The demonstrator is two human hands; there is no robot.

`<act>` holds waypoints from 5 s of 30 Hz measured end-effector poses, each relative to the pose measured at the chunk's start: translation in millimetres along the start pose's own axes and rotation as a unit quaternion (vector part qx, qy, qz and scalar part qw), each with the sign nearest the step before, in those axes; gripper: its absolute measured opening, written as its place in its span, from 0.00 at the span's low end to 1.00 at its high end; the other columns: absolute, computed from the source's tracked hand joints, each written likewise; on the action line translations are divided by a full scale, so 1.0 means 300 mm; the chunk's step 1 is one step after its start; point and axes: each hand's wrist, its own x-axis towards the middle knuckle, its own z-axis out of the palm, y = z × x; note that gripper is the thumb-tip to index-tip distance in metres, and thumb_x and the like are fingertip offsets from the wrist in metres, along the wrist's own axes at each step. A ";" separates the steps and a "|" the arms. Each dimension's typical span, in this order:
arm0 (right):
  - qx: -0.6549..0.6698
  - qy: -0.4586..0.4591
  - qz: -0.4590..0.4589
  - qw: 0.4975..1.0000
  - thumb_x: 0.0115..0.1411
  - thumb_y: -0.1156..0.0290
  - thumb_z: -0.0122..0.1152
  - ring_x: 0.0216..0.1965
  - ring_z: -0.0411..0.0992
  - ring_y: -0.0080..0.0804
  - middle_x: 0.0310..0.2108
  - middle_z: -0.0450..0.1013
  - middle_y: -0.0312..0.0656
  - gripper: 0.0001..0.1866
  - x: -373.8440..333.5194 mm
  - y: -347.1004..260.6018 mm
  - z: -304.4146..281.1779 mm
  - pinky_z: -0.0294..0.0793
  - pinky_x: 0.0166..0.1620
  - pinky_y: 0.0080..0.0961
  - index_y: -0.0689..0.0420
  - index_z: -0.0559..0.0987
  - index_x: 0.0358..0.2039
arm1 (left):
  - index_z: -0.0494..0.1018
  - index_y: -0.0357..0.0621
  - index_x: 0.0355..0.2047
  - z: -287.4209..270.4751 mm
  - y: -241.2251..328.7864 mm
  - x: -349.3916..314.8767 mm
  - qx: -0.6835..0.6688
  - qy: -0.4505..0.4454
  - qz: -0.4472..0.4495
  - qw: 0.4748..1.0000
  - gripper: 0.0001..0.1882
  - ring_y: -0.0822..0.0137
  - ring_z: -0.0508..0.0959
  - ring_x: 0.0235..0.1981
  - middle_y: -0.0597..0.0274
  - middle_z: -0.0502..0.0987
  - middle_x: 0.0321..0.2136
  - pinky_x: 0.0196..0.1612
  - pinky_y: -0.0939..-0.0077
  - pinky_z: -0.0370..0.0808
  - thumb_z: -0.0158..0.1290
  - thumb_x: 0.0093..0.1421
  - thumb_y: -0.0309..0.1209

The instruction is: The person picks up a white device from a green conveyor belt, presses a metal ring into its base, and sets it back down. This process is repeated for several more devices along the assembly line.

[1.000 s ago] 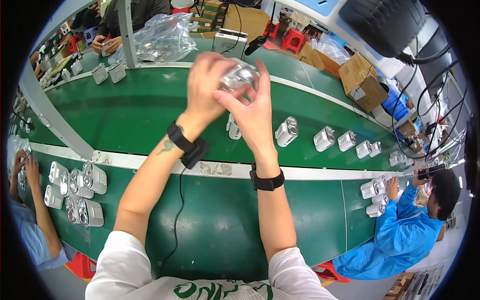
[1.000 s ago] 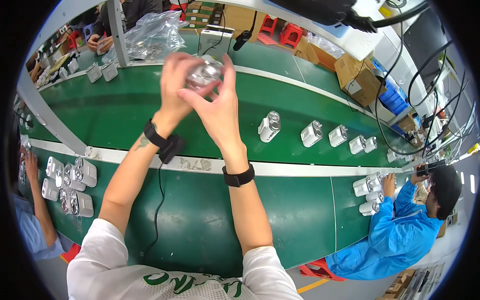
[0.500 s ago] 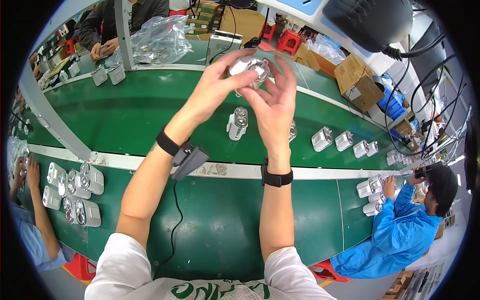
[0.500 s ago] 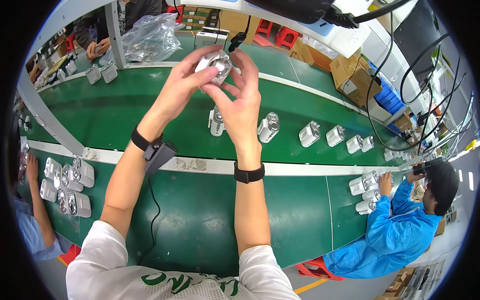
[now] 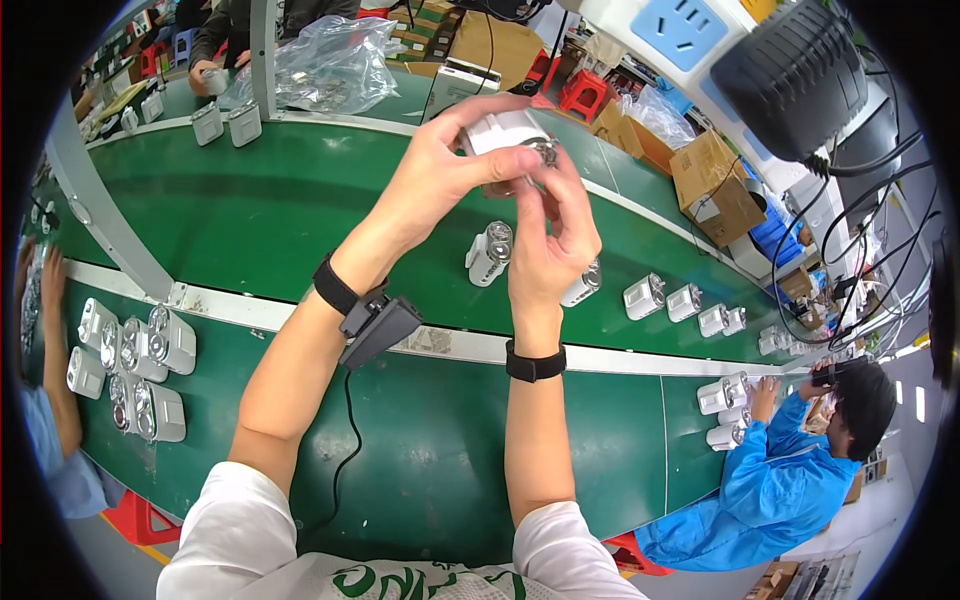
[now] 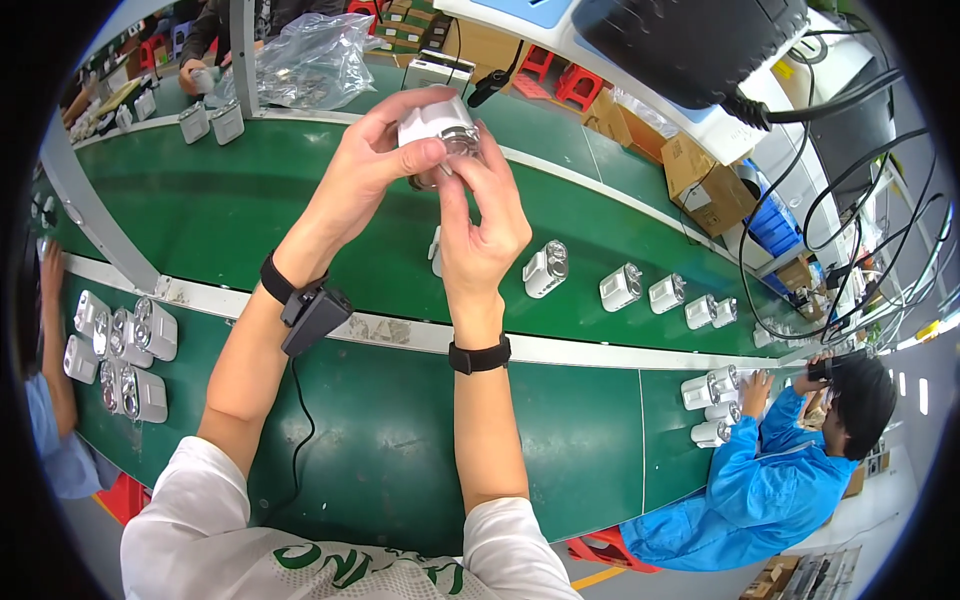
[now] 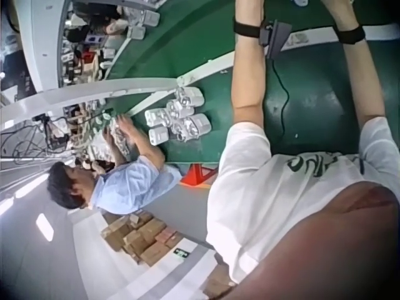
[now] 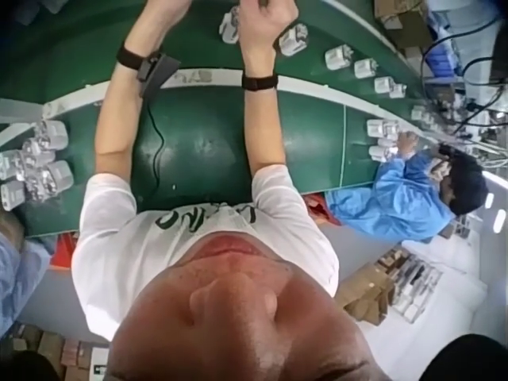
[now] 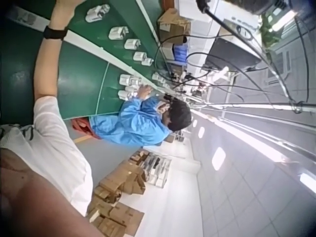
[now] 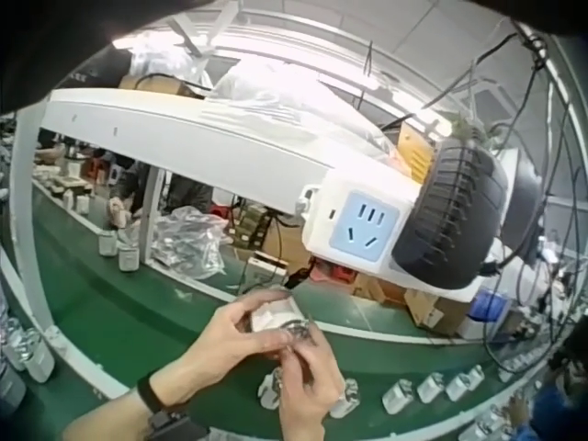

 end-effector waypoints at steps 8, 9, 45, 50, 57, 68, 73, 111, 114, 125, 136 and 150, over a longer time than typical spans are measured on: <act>-0.043 -0.008 -0.129 0.991 0.58 0.86 0.61 0.52 0.76 0.49 0.58 0.67 0.65 0.09 0.012 -0.018 0.018 0.77 0.52 0.37 0.65 0.79 0.39 | 0.67 0.34 0.58 0.026 -0.034 -0.002 0.104 0.098 0.134 0.981 0.39 0.63 0.76 0.48 0.52 0.71 0.50 0.49 0.70 0.76 0.69 0.48 0.35; -0.033 0.000 -0.129 0.991 0.57 0.86 0.62 0.52 0.76 0.51 0.57 0.68 0.65 0.09 0.015 -0.022 0.025 0.78 0.51 0.37 0.66 0.80 0.38 | 0.67 0.34 0.58 0.019 -0.035 -0.001 0.104 0.102 0.135 0.980 0.39 0.63 0.76 0.48 0.52 0.71 0.50 0.49 0.70 0.76 0.69 0.48 0.35; 0.336 -0.144 0.223 0.904 0.59 0.78 0.60 0.42 0.70 0.17 0.59 0.68 0.45 0.38 0.074 -0.164 -0.034 0.71 0.41 0.14 0.66 0.56 0.69 | 0.67 0.40 0.59 -0.006 0.062 -0.034 0.446 0.119 0.396 0.794 0.48 0.50 0.72 0.51 0.52 0.71 0.49 0.53 0.62 0.71 0.73 0.36 0.37; 0.314 -0.146 0.229 0.910 0.60 0.78 0.58 0.39 0.69 0.14 0.57 0.70 0.44 0.37 0.079 -0.182 -0.043 0.69 0.39 0.12 0.66 0.56 0.69 | 0.69 0.41 0.57 -0.007 0.080 -0.035 0.449 0.095 0.381 0.803 0.44 0.50 0.73 0.49 0.51 0.72 0.47 0.52 0.61 0.72 0.71 0.37 0.40; 0.317 -0.154 0.225 0.908 0.61 0.77 0.59 0.42 0.70 0.17 0.58 0.69 0.45 0.37 0.083 -0.217 -0.032 0.71 0.43 0.14 0.66 0.57 0.68 | 0.71 0.48 0.56 -0.025 0.072 -0.030 0.462 0.111 0.430 0.768 0.43 0.53 0.73 0.45 0.57 0.72 0.44 0.35 0.63 0.78 0.68 0.34 0.37; 0.309 -0.126 0.192 0.923 0.62 0.77 0.58 0.49 0.71 0.23 0.58 0.69 0.46 0.34 0.065 -0.228 -0.006 0.71 0.50 0.19 0.69 0.58 0.67 | 0.75 0.45 0.54 -0.015 0.098 -0.051 0.499 0.137 0.445 0.731 0.41 0.54 0.74 0.40 0.56 0.75 0.42 0.38 0.66 0.76 0.66 0.33 0.39; 0.287 -0.113 0.183 0.934 0.63 0.77 0.57 0.49 0.71 0.22 0.58 0.69 0.46 0.34 0.058 -0.240 0.010 0.71 0.50 0.19 0.69 0.58 0.67 | 0.76 0.46 0.53 -0.020 0.098 -0.054 0.498 0.144 0.448 0.728 0.41 0.54 0.74 0.40 0.56 0.75 0.42 0.38 0.66 0.76 0.65 0.31 0.37; -0.104 -0.363 0.238 0.895 0.50 0.68 0.74 0.59 0.69 0.45 0.58 0.69 0.53 0.40 -0.034 0.033 -0.028 0.69 0.60 0.34 0.59 0.67 0.63 | 0.75 0.35 0.49 -1.269 -0.362 0.141 0.706 0.322 -0.026 0.630 0.27 0.46 0.77 0.48 0.41 0.76 0.45 0.53 0.61 0.73 0.62 0.53 0.40; -0.084 -0.335 0.220 0.912 0.51 0.69 0.73 0.57 0.71 0.45 0.57 0.71 0.52 0.36 -0.021 0.039 -0.033 0.70 0.59 0.34 0.60 0.70 0.60 | 0.76 0.38 0.48 -1.127 -0.347 0.161 0.635 0.325 -0.018 0.700 0.26 0.49 0.77 0.47 0.45 0.77 0.43 0.50 0.63 0.74 0.62 0.52 0.40; 0.010 -0.077 0.211 0.974 0.51 0.74 0.74 0.49 0.75 0.34 0.54 0.70 0.53 0.44 -0.010 -0.003 0.019 0.76 0.49 0.29 0.63 0.59 0.65 | 0.78 0.46 0.43 -0.152 -0.202 0.050 0.525 0.090 0.449 0.717 0.24 0.49 0.74 0.44 0.54 0.73 0.41 0.44 0.60 0.75 0.66 0.41 0.24; 0.085 0.015 0.146 0.985 0.49 0.84 0.72 0.40 0.73 0.24 0.51 0.68 0.46 0.43 0.048 -0.041 -0.043 0.76 0.42 0.21 0.67 0.58 0.63 | 0.56 0.42 0.67 0.020 -0.091 0.000 -0.045 -0.046 0.030 0.997 0.41 0.62 0.75 0.50 0.52 0.70 0.54 0.48 0.67 0.73 0.62 0.54 0.30; -0.058 -0.028 -0.094 0.993 0.48 0.82 0.74 0.57 0.71 0.48 0.64 0.57 0.69 0.30 0.000 -0.008 0.027 0.78 0.51 0.30 0.60 0.63 0.46 | 0.58 0.23 0.59 0.055 0.019 0.001 -0.031 0.049 -0.008 0.998 0.41 0.73 0.78 0.34 0.58 0.77 0.36 0.37 0.79 0.77 0.65 0.55 0.38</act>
